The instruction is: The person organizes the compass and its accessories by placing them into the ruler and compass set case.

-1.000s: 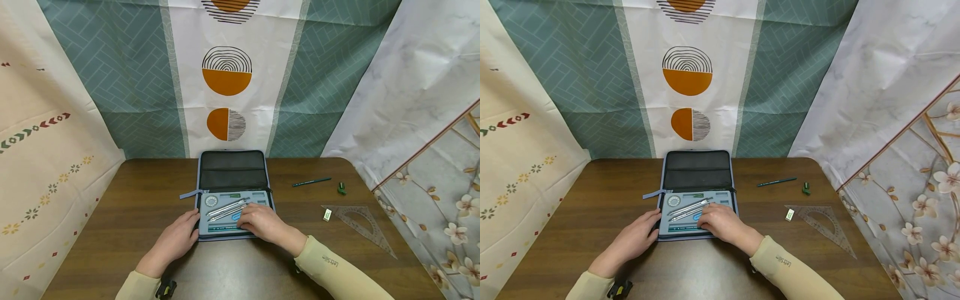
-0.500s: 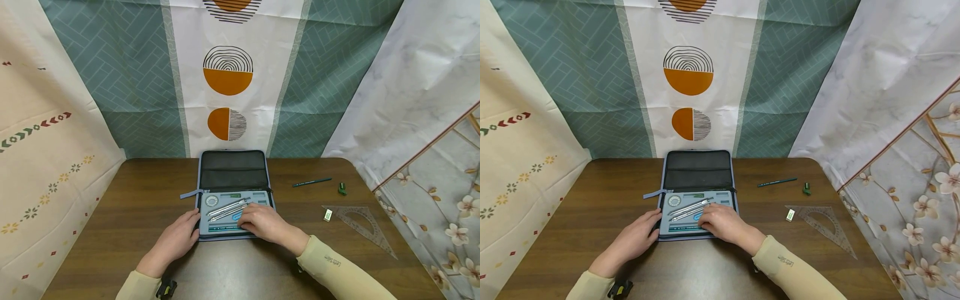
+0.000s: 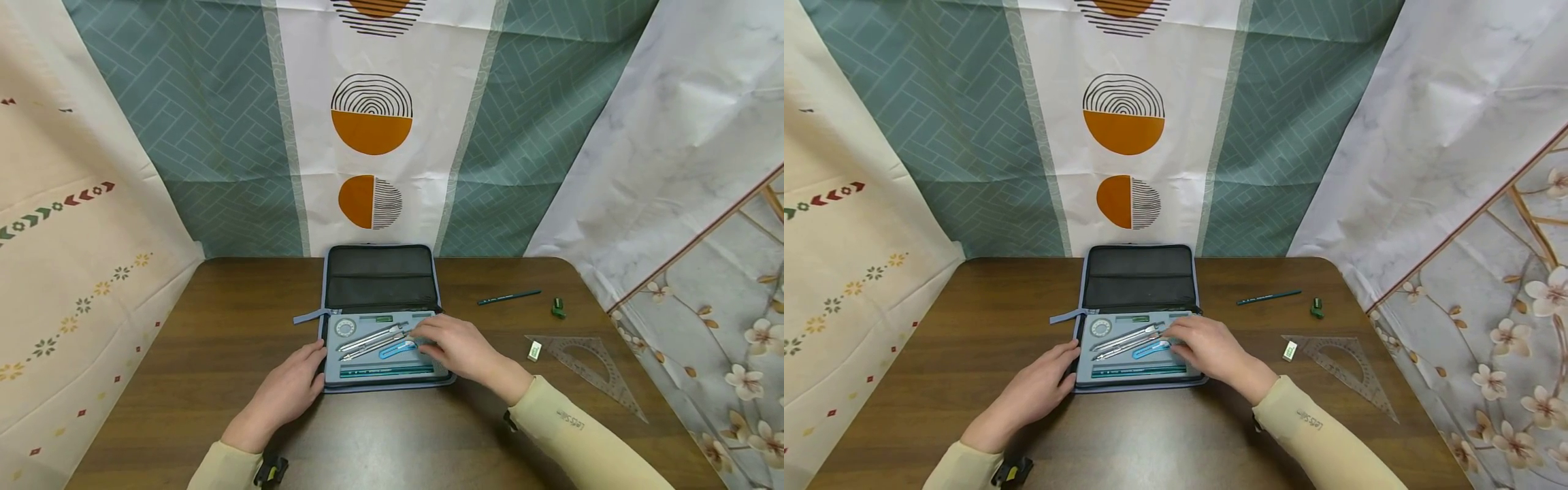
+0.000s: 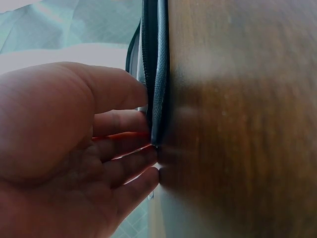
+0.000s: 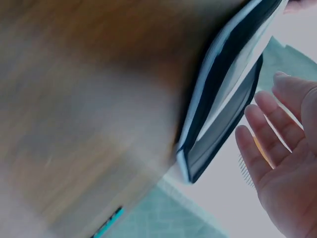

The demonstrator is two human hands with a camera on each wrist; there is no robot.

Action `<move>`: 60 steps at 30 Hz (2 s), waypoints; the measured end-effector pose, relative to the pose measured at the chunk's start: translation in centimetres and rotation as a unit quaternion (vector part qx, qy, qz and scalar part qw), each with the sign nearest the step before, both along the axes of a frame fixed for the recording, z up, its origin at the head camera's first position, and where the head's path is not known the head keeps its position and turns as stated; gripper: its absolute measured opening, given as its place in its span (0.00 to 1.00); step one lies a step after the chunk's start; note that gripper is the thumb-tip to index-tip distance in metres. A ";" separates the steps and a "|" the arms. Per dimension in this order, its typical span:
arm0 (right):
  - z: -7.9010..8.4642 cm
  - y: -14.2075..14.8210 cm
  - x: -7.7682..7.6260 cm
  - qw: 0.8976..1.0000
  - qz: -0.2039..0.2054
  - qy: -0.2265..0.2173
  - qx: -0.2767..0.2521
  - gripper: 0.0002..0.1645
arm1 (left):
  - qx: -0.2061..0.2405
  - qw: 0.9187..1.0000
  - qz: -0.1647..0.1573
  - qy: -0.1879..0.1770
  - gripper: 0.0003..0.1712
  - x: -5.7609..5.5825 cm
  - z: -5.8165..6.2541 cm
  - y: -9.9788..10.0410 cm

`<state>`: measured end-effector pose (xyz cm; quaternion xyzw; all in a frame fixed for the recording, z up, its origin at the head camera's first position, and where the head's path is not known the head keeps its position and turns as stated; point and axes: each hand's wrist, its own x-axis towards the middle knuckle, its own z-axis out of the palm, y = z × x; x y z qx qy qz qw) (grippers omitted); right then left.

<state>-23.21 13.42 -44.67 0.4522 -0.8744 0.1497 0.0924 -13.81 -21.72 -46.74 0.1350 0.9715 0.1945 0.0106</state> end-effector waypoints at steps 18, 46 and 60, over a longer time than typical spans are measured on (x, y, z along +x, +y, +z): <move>0.3 8.7 -3.6 0.988 -0.137 0.014 0.067 0.27 | -0.001 1.000 -0.002 0.003 0.27 0.0 -0.2 0.0; 0.3 15.6 -8.0 0.952 -0.258 -0.016 0.161 0.25 | -0.002 1.000 -0.004 -0.002 0.28 -0.1 -0.1 -0.1; -0.5 16.4 -9.3 0.947 -0.267 -0.014 0.176 0.23 | 0.000 1.000 -0.001 -0.005 0.28 -0.2 0.0 -0.1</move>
